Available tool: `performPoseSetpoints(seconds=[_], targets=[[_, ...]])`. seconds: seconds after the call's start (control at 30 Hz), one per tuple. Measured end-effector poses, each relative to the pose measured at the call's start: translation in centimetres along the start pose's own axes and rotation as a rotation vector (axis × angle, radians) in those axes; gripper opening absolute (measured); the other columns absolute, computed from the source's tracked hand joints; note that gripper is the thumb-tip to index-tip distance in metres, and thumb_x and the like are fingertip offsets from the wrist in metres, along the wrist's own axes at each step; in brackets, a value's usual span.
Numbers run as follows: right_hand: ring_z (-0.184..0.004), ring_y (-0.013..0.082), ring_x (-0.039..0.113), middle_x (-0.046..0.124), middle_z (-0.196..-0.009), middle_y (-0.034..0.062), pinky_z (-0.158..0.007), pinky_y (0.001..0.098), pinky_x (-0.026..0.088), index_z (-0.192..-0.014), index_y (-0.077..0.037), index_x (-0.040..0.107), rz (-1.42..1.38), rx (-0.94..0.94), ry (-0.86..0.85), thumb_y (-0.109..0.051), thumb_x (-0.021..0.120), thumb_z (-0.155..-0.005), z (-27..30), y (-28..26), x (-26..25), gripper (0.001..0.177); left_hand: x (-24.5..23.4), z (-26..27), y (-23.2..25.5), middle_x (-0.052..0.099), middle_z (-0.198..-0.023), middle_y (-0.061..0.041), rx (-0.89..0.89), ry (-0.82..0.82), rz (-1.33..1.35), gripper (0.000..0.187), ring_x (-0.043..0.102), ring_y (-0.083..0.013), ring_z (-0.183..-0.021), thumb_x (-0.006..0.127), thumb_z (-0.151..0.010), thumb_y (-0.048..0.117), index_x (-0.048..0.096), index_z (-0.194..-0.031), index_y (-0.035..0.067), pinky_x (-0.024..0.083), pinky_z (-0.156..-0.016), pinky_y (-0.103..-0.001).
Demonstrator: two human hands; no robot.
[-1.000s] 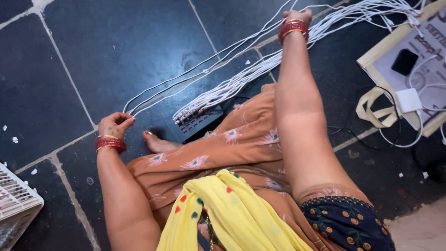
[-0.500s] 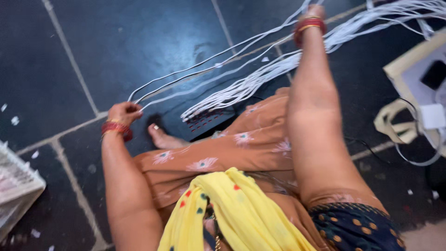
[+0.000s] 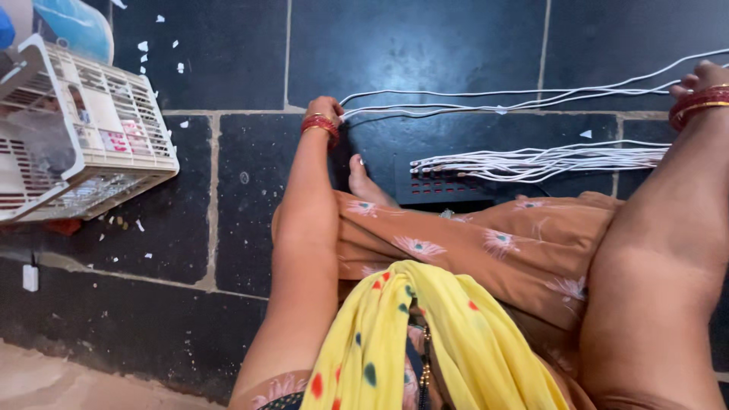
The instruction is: The person sits on the floor and repeatedly inserts white cable ends into a black multi-port device. They handle the cables one by one, connecting them to the device and occasionally adjusting the bundle.
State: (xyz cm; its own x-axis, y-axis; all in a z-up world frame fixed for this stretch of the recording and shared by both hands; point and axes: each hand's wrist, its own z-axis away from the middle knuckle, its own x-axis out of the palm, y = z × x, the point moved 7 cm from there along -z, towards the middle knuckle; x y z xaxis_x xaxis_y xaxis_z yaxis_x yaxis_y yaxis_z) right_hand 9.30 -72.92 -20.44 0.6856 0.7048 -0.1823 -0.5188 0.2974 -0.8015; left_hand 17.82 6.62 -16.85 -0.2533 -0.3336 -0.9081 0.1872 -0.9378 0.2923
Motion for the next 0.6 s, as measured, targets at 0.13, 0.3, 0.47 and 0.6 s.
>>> performPoseSetpoints(seconds=[0.13,0.3,0.47,0.6], targets=[[-0.089,0.0124,0.079,0.074,-0.12,0.0005,-0.072,0.0326,0.063,-0.146,-0.019,0.059,0.136,-0.053,-0.009,-0.034,0.062,-0.104,0.4,-0.7,1.0,0.045,-1.9,1.4,0.1,0.076,-0.106,-0.013,-0.071,0.113,0.037,0.022,0.073,-0.0305,-0.101,0.081,-0.079,0.011,0.08,-0.1,0.017,0.056,-0.091,-0.041],[-0.087,0.0165,0.079,0.075,-0.111,0.0099,-0.067,0.0334,0.067,-0.143,-0.017,0.044,-0.055,-0.324,-0.041,-0.008,0.068,-0.094,2.6,-3.4,1.9,0.055,-3.7,3.6,1.5,0.076,-0.107,-0.013,-0.145,0.156,0.167,0.027,0.073,-0.0308,-0.102,0.073,-0.08,0.003,0.078,-0.103,0.016,0.056,-0.091,-0.04],[-0.089,0.017,0.079,0.072,-0.115,0.0111,-0.069,0.0339,0.064,-0.14,-0.002,0.051,0.273,-0.66,-0.098,0.006,0.064,-0.094,8.8,-5.7,4.9,0.049,-2.5,3.8,4.0,0.075,-0.109,-0.015,0.15,0.251,0.231,0.027,0.071,-0.0336,-0.105,0.075,-0.076,0.002,0.078,-0.1,0.014,0.055,-0.095,-0.041],[-0.087,0.0193,0.075,0.073,-0.11,0.0122,-0.068,0.0313,0.062,-0.128,0.0,0.064,0.357,-0.779,-0.132,-0.001,0.07,-0.097,15.6,-5.9,7.2,0.031,-2.1,4.4,5.9,0.071,-0.114,-0.014,0.233,0.326,0.162,0.028,0.065,-0.0354,-0.111,0.08,-0.073,0.009,0.078,-0.099,0.018,0.051,-0.098,-0.043]])
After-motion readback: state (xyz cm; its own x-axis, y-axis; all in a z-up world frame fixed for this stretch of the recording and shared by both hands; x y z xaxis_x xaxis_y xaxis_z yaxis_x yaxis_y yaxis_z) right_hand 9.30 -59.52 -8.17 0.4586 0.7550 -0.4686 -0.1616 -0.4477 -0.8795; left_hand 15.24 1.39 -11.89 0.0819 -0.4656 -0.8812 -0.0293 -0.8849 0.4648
